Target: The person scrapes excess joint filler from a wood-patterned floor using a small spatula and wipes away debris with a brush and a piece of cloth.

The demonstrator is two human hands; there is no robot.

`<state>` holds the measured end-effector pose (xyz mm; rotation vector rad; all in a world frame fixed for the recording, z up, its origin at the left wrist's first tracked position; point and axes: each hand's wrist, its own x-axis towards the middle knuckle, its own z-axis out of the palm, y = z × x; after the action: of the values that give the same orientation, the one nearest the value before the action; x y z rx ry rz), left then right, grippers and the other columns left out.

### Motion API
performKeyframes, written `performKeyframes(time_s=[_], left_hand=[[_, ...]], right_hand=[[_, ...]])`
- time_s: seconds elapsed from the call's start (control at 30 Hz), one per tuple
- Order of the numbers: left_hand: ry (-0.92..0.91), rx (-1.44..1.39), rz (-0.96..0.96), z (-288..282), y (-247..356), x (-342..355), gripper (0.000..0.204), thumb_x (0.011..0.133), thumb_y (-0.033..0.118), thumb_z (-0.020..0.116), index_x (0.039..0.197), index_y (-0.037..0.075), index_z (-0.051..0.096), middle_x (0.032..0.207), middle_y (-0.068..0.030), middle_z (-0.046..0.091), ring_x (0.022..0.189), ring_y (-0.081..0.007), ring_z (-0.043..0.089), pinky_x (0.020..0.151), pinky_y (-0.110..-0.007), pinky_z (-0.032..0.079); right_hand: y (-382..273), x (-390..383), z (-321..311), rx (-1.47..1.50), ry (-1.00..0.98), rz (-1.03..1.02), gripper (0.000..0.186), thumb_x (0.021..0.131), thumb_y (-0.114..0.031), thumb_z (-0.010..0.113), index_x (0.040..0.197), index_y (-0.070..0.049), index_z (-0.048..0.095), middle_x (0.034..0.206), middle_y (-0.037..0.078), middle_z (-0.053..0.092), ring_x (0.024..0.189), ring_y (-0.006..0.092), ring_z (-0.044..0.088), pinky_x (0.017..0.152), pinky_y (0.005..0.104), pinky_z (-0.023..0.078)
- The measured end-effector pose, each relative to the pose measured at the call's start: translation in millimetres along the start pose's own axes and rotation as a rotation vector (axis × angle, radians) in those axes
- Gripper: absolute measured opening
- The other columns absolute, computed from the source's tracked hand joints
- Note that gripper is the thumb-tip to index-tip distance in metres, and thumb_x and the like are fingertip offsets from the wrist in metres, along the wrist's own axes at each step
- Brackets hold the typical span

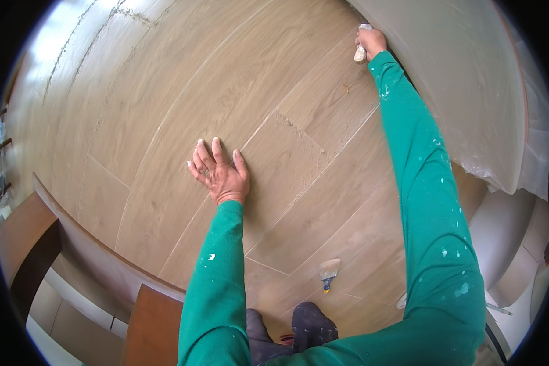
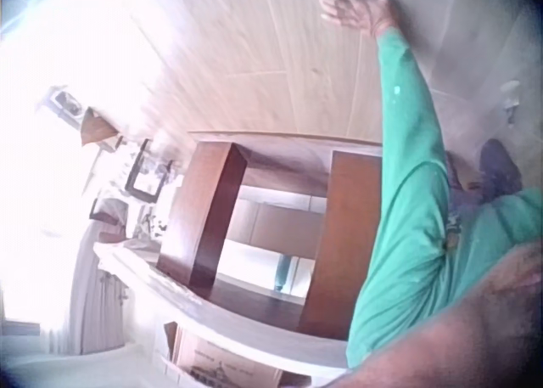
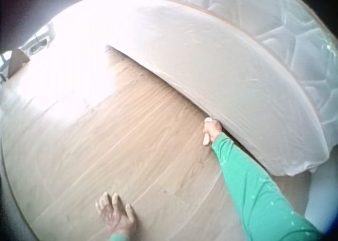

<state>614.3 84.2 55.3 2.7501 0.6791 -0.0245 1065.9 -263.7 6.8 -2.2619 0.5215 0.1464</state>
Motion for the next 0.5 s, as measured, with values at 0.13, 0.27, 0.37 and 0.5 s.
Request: performKeyframes(time_s=[0.13, 0.27, 0.37, 0.5], left_hand=[[0.006, 0.006, 0.012, 0.2, -3.8, -0.4, 0.064, 0.097, 0.041, 0.061, 0.151, 0.014, 0.04, 0.163, -0.018, 0.028, 0.155, -0.0362, 0.019, 0.127, -0.061, 0.006], [0.05, 0.012, 0.01, -0.2, -11.0, -1.5, 0.063, 0.097, 0.041, 0.062, 0.15, 0.014, 0.041, 0.163, -0.0185, 0.03, 0.154, -0.0368, 0.022, 0.127, -0.062, 0.007], [0.057, 0.004, 0.008, 0.1, -12.0, -1.1, 0.063, 0.097, 0.041, 0.061, 0.15, 0.013, 0.042, 0.163, -0.019, 0.03, 0.154, -0.0372, 0.022, 0.127, -0.061, 0.006], [0.049, -0.022, 0.008, 4.3, -5.5, -1.6, 0.062, 0.098, 0.041, 0.061, 0.151, 0.013, 0.043, 0.164, -0.0196, 0.03, 0.155, -0.0379, 0.022, 0.127, -0.06, 0.005]], right_hand=[[-16.0, -12.4, 0.9, -0.18, -0.044, -0.035, 0.03, 0.065, -0.007, 0.074, 0.089, 0.011, 0.074, 0.098, 0.026, 0.077, 0.089, 0.0359, 0.076, 0.085, 0.0411, 0.058], [-40.9, -47.5, 8.6, -0.4, -0.025, -0.075, 0.034, 0.063, -0.011, 0.074, 0.09, 0.008, 0.075, 0.099, 0.025, 0.077, 0.092, 0.0373, 0.076, 0.086, 0.0409, 0.058], [-45.4, -74.6, 13.1, -0.32, -0.092, -0.056, 0.035, 0.063, -0.012, 0.073, 0.092, 0.006, 0.077, 0.1, 0.025, 0.077, 0.1, 0.0379, 0.076, 0.089, 0.0408, 0.058], [-39.0, -99.2, 17.9, -0.27, -0.074, 0.025, 0.031, 0.069, -0.012, 0.07, 0.093, 0.006, 0.076, 0.102, 0.028, 0.076, 0.102, 0.0414, 0.075, 0.09, 0.0422, 0.059]])
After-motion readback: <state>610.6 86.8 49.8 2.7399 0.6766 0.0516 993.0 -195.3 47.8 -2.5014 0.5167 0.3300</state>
